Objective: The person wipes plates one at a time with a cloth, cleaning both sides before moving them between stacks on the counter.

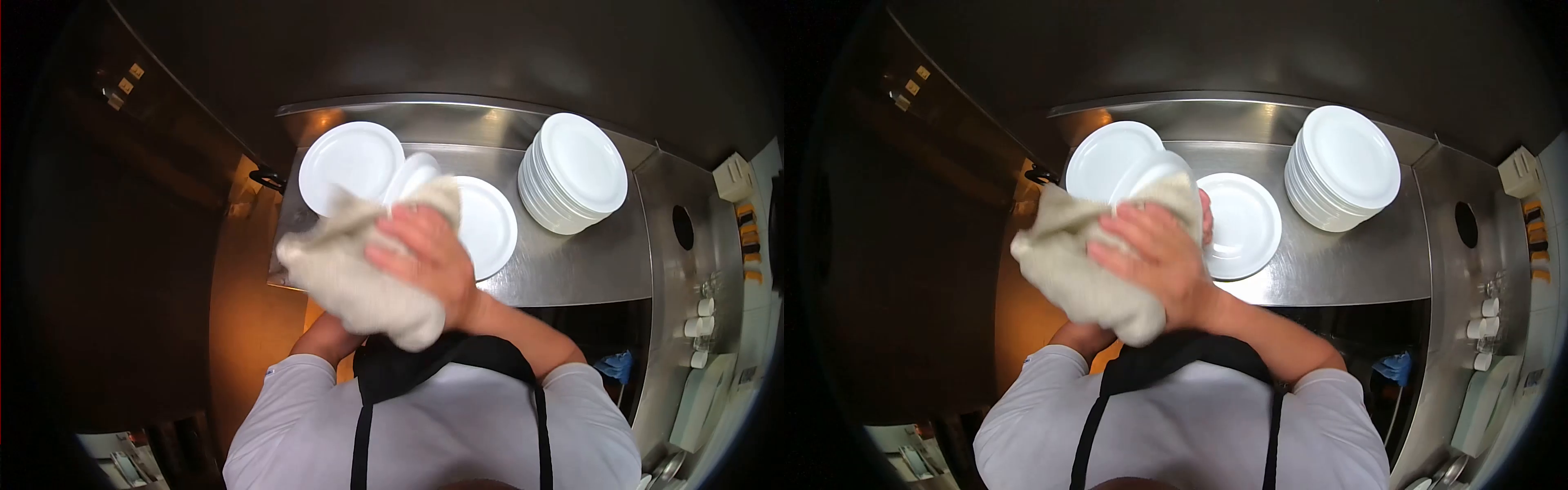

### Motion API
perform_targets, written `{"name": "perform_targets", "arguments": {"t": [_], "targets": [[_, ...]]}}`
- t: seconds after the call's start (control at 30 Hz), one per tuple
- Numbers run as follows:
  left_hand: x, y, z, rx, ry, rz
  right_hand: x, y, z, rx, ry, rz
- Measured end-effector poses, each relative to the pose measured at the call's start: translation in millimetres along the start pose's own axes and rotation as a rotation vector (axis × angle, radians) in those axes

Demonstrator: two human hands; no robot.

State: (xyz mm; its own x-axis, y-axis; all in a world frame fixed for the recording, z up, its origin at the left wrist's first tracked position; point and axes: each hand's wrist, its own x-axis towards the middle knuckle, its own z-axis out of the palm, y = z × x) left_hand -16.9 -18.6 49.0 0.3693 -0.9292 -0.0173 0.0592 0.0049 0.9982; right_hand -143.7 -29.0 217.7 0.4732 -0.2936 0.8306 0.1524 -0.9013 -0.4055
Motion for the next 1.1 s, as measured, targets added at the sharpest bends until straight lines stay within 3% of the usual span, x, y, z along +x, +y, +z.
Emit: {"name": "perform_targets", "arguments": {"t": [0.07, 0.1, 0.2, 0.3, 0.4, 0.43, 0.5, 0.57, 0.6, 0.67, 0.77, 0.8, 0.87, 0.97, 1.03, 1.1], "targets": [[-1.0, -5.1, 8.8, 0.0, 0.014, 0.006, 21.6, 20.7, -8.1, 0.048, 0.119, 0.147], [0.7, -6.9, 13.0, 0.005, 0.018, 0.019, 20.4, 30.6, -9.7, 0.142, 0.149, 0.315], [16.2, 1.0, 18.6, 0.041, 0.062, 0.098, -20.7, 59.9, -1.7, 0.208, 0.162, 0.566], [51.6, 33.2, 11.4, 0.137, 0.152, 0.281, -70.6, 40.9, 16.5, 0.427, 0.19, 0.792], [90.3, 87.1, -10.0, 0.316, 0.317, 0.496, -147.5, 59.4, -2.5, 0.53, -0.01, 0.333], [93.7, 107.4, -18.6, 0.434, 0.377, 0.414, -130.3, 43.3, -24.1, 0.697, 0.029, 0.421], [112.0, 116.6, -31.9, 0.557, 0.432, 0.516, -100.6, 29.5, -42.4, 0.776, 0.142, 0.631], [112.9, 142.1, -29.5, 0.615, 0.449, 0.576, -61.0, 38.8, -39.2, 0.424, 0.315, 0.769], [113.8, 152.3, -27.3, 0.605, 0.463, 0.63, -40.8, 50.8, -38.7, 0.161, 0.412, 0.778], [98.5, 176.9, -19.0, 0.429, 0.373, 0.633, -36.6, 89.7, -46.0, -0.077, 0.548, 0.737], [57.0, 193.4, 0.7, -0.094, 0.108, 0.645, -19.5, 110.6, -53.9, 0.599, 0.98, 0.867], [39.8, 188.5, 17.5, -0.207, 0.055, 0.683, -16.2, 108.1, -50.4, 0.604, 1.011, 0.856], [28.4, 150.7, 43.5, -0.062, 0.19, 0.697, -7.7, 101.3, -35.2, 0.626, 1.079, 0.826], [25.9, 125.5, 25.4, -0.124, 0.091, 0.548, -37.5, 122.9, -29.7, 0.612, 0.904, 0.899], [19.7, 132.1, 3.8, 0.001, -0.006, 0.516, -48.4, 128.9, -38.3, 0.55, 0.79, 0.961], [13.6, 143.8, -16.8, 0.14, -0.081, 0.501, -41.5, 131.3, -64.4, 0.354, 0.54, 0.909]]}}
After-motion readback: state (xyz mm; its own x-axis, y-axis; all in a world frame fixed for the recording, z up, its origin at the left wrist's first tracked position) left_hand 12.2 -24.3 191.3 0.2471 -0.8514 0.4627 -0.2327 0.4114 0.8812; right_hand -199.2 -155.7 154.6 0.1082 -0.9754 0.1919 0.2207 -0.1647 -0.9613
